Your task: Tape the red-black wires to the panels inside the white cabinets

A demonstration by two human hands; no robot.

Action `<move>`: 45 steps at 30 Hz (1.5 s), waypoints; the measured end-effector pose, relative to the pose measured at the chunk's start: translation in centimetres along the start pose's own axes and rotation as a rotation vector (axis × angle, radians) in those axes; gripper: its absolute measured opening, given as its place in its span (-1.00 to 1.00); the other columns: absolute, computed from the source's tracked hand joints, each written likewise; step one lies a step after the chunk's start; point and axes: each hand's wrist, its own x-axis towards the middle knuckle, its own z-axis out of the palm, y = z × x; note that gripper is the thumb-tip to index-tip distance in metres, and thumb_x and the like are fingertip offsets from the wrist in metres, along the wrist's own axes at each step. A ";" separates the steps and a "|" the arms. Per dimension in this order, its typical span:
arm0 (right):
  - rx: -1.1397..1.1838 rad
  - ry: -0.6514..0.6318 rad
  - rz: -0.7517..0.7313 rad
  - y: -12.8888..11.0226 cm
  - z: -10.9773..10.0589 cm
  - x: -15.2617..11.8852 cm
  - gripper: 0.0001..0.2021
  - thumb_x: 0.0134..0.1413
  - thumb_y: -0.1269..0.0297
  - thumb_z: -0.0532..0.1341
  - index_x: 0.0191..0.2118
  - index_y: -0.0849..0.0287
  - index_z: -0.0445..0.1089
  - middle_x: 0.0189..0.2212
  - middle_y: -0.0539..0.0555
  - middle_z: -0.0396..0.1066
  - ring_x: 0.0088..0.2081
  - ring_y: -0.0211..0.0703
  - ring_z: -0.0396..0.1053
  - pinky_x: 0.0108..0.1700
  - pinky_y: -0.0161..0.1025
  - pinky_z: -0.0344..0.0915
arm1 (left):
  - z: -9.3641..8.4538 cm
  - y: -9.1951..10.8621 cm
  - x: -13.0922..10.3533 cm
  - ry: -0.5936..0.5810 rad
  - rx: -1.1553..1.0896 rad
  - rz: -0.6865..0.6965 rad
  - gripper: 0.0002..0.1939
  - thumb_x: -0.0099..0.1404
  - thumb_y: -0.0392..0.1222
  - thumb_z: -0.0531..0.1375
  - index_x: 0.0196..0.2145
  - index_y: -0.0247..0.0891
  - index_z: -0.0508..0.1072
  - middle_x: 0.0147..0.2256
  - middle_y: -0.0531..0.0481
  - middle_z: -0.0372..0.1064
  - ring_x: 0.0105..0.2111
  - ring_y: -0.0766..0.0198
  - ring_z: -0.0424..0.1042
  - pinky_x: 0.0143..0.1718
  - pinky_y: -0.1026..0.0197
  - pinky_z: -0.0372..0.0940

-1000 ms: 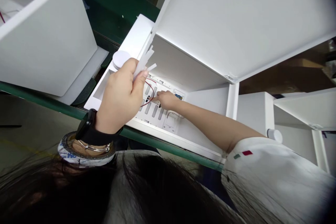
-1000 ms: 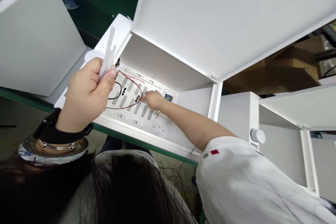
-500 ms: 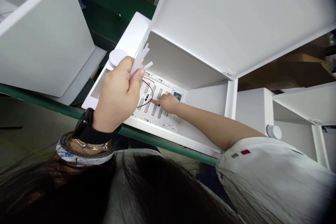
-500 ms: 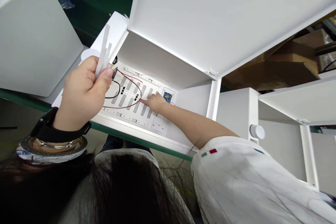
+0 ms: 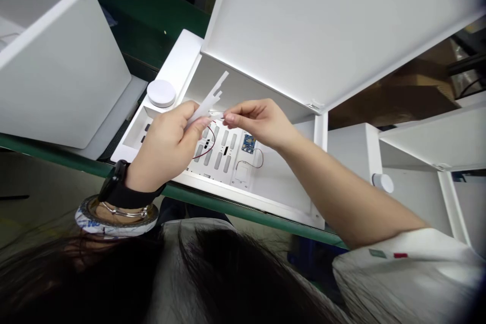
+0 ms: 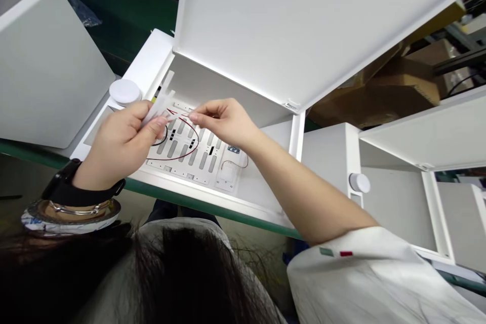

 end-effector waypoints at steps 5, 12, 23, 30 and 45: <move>0.434 0.031 -0.035 -4.4 1.8 -1.3 -0.57 -0.20 0.01 0.45 -0.28 0.27 0.52 -0.47 0.06 0.48 -0.42 -0.24 0.43 -0.35 -0.25 0.41 | 0.1 0.2 0.0 -0.095 -0.080 -0.003 -0.76 0.39 -0.11 0.05 -0.43 -0.23 0.26 -0.52 0.09 0.29 -0.51 0.34 0.27 -0.47 0.21 0.11; 0.471 0.154 -0.026 -4.0 2.3 -1.9 -0.68 -0.13 0.07 0.42 -0.36 0.25 0.50 -0.52 0.03 0.46 -0.46 -0.26 0.41 -0.37 -0.24 0.43 | 0.0 0.2 0.1 -0.174 -0.147 -0.035 -0.75 0.40 -0.07 0.03 -0.40 -0.23 0.25 -0.51 0.12 0.26 -0.51 0.37 0.25 -0.45 0.22 0.12; 0.215 0.118 0.059 -4.6 -0.1 -3.0 -0.87 -0.12 0.33 0.38 -0.46 0.26 0.46 -0.55 0.02 0.42 -0.50 -0.29 0.39 -0.46 -0.32 0.31 | 0.4 0.2 0.2 -0.156 0.097 0.054 -0.77 0.38 -0.12 0.05 -0.43 -0.22 0.19 -0.54 0.11 0.21 -0.54 0.33 0.17 -0.49 0.23 0.03; -0.017 -0.153 0.192 -1.6 -2.0 -1.5 -0.80 -0.19 0.21 0.43 -0.41 0.22 0.56 -0.50 0.04 0.49 -0.48 -0.28 0.38 -0.40 -0.29 0.30 | 0.6 0.2 -0.3 -0.039 0.088 0.019 -0.80 0.40 -0.10 0.03 -0.33 -0.21 0.33 -0.53 0.08 0.25 -0.52 0.31 0.23 -0.47 0.21 0.06; -0.677 -0.140 0.412 16.6 4.3 -1.4 -0.76 0.05 0.42 0.22 -0.18 0.17 0.59 -0.18 0.04 0.56 -0.12 -0.15 0.46 -0.07 -0.35 0.31 | 0.2 -0.1 -0.4 0.016 0.077 -0.040 -0.76 0.39 -0.04 0.02 -0.32 -0.20 0.36 -0.54 0.05 0.25 -0.53 0.28 0.21 -0.50 0.18 0.03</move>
